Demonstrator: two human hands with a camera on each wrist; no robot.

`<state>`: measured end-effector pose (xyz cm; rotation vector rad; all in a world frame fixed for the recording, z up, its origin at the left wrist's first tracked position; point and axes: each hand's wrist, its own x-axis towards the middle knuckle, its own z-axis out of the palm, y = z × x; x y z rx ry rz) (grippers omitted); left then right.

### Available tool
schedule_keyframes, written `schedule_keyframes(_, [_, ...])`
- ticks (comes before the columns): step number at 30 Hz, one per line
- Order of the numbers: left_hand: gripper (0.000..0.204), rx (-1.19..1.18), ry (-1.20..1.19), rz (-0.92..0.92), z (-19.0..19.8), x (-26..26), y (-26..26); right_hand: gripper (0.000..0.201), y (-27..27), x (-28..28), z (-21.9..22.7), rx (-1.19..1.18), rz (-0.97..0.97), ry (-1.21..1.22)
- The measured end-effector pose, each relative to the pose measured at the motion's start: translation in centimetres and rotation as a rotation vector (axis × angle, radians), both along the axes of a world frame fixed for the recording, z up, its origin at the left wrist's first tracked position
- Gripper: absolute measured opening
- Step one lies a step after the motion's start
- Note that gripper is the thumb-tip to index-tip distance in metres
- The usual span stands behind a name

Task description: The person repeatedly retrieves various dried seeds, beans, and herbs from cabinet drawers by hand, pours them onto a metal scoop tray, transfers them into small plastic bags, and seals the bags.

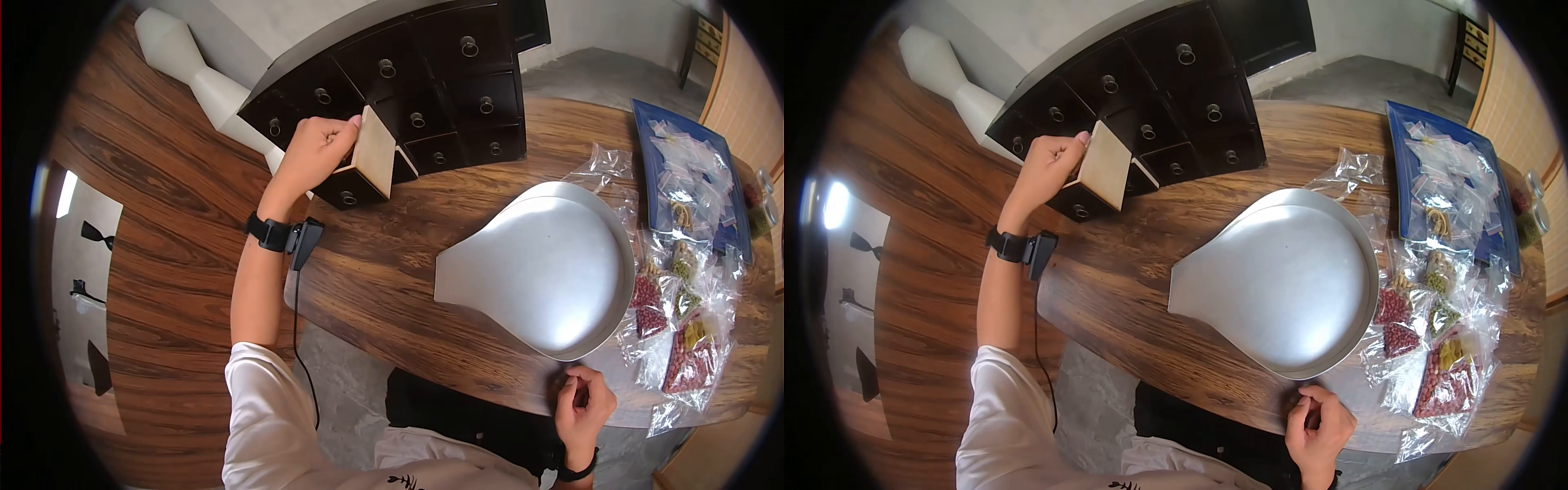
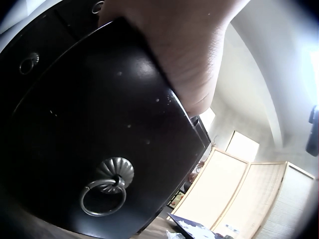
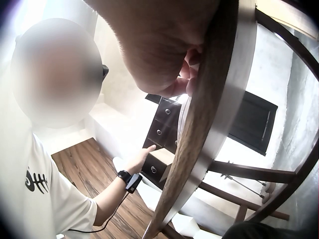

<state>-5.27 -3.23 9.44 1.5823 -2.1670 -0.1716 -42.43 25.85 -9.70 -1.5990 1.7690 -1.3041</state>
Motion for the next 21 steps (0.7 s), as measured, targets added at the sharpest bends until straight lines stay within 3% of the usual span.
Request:
schedule_keyframes(5, [0.056, -0.102, 0.099, -0.013, -0.3, 0.5, -0.9, 0.006, -0.1, 0.1, 0.1, -0.016, -0.011, -0.002])
schedule_keyframes(9, [0.059, -0.014, 0.408, -0.038, 0.0, 0.8, -1.4, 0.006, 0.0, 0.1, 0.1, -0.013, -0.009, 0.001])
schedule_keyframes(10, [0.060, 0.032, 0.551, -0.078, 0.3, 0.4, -1.2, 0.006, 0.0, 0.1, 0.1, -0.010, -0.009, 0.000])
schedule_keyframes(15, [0.058, 0.173, 0.804, -0.080, 2.7, -3.0, 1.0, 0.006, -0.1, 0.1, 0.1, -0.012, -0.004, 0.008])
schedule_keyframes(18, [0.058, 0.240, 0.760, -0.108, 1.7, -6.8, 3.8, 0.006, -0.1, 0.1, 0.2, -0.012, -0.012, 0.027])
schedule_keyframes(20, [0.058, 0.341, 0.727, -0.321, -0.7, -10.3, 5.3, 0.006, -0.1, 0.1, 0.2, 0.000, -0.025, 0.051])
schedule_keyframes(21, [0.058, 0.262, 0.647, -0.503, -3.2, -11.9, 5.3, 0.006, -0.1, 0.2, 0.1, -0.003, -0.024, 0.029])
